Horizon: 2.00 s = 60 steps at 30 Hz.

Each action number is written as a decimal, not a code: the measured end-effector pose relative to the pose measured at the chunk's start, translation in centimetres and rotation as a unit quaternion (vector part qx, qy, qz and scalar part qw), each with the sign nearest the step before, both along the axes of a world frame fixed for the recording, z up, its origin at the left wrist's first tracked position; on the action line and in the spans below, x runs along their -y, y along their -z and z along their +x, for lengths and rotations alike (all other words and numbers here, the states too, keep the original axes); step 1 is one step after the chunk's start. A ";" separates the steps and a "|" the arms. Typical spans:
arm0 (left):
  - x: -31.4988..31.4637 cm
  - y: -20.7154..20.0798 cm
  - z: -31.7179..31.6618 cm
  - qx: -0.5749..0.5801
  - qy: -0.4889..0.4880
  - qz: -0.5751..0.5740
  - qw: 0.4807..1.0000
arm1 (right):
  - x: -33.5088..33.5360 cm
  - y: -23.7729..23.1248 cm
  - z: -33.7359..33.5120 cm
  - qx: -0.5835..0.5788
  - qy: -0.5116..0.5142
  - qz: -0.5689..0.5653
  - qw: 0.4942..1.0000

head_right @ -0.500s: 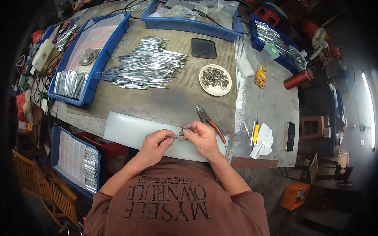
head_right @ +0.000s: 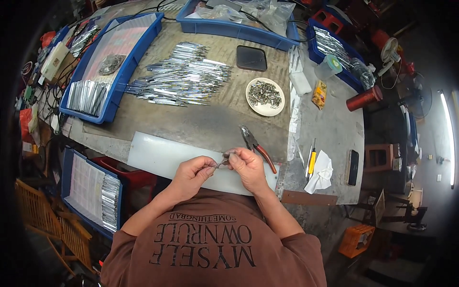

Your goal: The person assembles small metal components by hand, using needle-nose pliers for precision.

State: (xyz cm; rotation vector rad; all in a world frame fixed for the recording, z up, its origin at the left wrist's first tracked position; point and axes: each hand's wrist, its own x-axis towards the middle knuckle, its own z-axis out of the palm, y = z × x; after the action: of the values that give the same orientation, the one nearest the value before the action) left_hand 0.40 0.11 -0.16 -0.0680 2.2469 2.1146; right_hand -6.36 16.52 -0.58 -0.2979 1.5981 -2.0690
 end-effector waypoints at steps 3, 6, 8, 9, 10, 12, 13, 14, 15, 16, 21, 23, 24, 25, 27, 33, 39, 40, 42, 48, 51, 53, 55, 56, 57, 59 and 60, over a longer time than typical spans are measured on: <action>0.0 0.4 0.0 0.013 0.007 0.035 0.999 | -0.1 -0.3 0.0 -0.002 -0.004 0.010 1.000; 0.0 0.4 0.0 0.040 0.016 0.045 0.998 | 0.3 -0.7 0.5 -0.005 -0.014 0.000 1.000; -0.1 0.3 0.0 0.051 0.017 0.084 0.995 | 0.5 -0.6 0.6 -0.031 -0.024 0.009 0.999; -0.2 0.1 0.1 0.051 0.017 0.083 0.995 | 0.4 -0.6 0.6 -0.031 -0.024 0.009 0.999; -0.3 0.0 0.1 -0.004 0.005 0.029 1.000 | 0.4 -0.6 0.7 -0.058 -0.024 0.033 0.997; -0.3 -0.2 0.1 -0.059 -0.006 -0.025 0.998 | 0.3 -0.5 0.6 -0.085 -0.025 0.058 0.994; -0.3 -0.2 0.1 -0.029 0.001 -0.005 1.000 | 0.2 -0.5 0.4 -0.077 -0.034 0.066 0.994; -0.2 -0.3 0.1 0.000 0.008 0.016 1.000 | 0.2 -0.5 0.3 -0.068 -0.043 0.074 0.994; -0.2 -0.1 0.1 0.000 0.007 0.015 1.000 | 0.5 -0.9 0.2 -0.068 -0.044 0.073 0.994; -0.3 0.2 0.0 0.013 0.009 0.056 0.998 | 1.1 -1.7 0.3 -0.046 -0.026 0.046 0.998; -0.1 -0.3 -0.2 0.077 0.030 0.119 0.989 | 0.4 -0.8 0.3 -0.073 -0.025 0.035 0.996; -0.3 -0.4 0.0 -0.027 0.014 0.010 0.999 | -0.1 -0.4 0.3 -0.123 -0.036 0.086 0.988; -0.3 -0.4 0.0 -0.027 0.014 0.010 0.999 | -0.1 -0.4 0.1 -0.123 -0.036 0.086 0.988; -0.3 -0.3 0.0 -0.024 0.014 0.026 0.999 | 0.0 -0.5 -0.1 -0.129 -0.048 0.075 0.988; -0.3 -0.2 -0.1 -0.021 0.014 0.042 0.999 | 0.5 -1.2 -0.1 -0.136 -0.059 0.065 0.987; -0.1 -0.7 -0.2 0.101 0.049 0.191 0.975 | 0.2 -1.1 0.3 -0.073 -0.033 0.028 0.996; -0.4 -0.3 -0.1 -0.012 0.026 0.084 0.996 | 0.4 -1.1 0.1 -0.122 -0.052 0.031 0.991; -0.3 -0.4 -0.2 0.038 0.036 0.141 0.989 | 0.8 -1.7 0.3 -0.092 -0.030 0.012 0.995; -0.2 -0.4 -0.2 0.088 0.046 0.198 0.975 | 0.7 -1.7 0.4 -0.062 -0.008 -0.006 0.998; -0.5 -0.3 0.0 -0.037 0.031 0.041 0.998 | -0.2 -0.8 0.3 -0.117 -0.046 0.050 0.991; -0.3 -0.5 -0.1 0.052 0.039 0.132 0.989 | 0.4 -1.7 0.3 -0.076 -0.045 0.040 0.995; 0.0 -0.4 -0.3 0.115 0.067 0.232 0.964 | 0.7 -1.9 0.3 -0.042 -0.022 -0.012 0.999; -0.1 -0.6 -0.1 0.113 0.070 0.225 0.965 | 0.1 -1.3 0.3 -0.077 -0.037 0.005 0.996; -0.2 -0.6 -0.1 0.112 0.072 0.218 0.967 | -0.1 -1.0 0.3 -0.112 -0.052 0.021 0.992; -0.3 -0.6 -0.1 0.112 0.073 0.218 0.967 | -0.2 -0.9 0.5 -0.112 -0.051 0.021 0.992; -0.5 -0.6 -0.1 -0.118 0.009 -0.066 0.991 | 0.0 -0.7 0.8 -0.093 -0.027 0.021 0.995; -0.5 -0.6 -0.2 -0.119 0.010 -0.066 0.991 | 0.1 -0.7 0.8 -0.093 -0.026 0.021 0.995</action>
State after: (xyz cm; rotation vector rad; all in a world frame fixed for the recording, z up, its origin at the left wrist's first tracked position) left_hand 0.22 0.60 0.42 0.2126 2.5045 2.0598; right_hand -5.60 16.38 0.15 -0.5258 1.7208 -2.0148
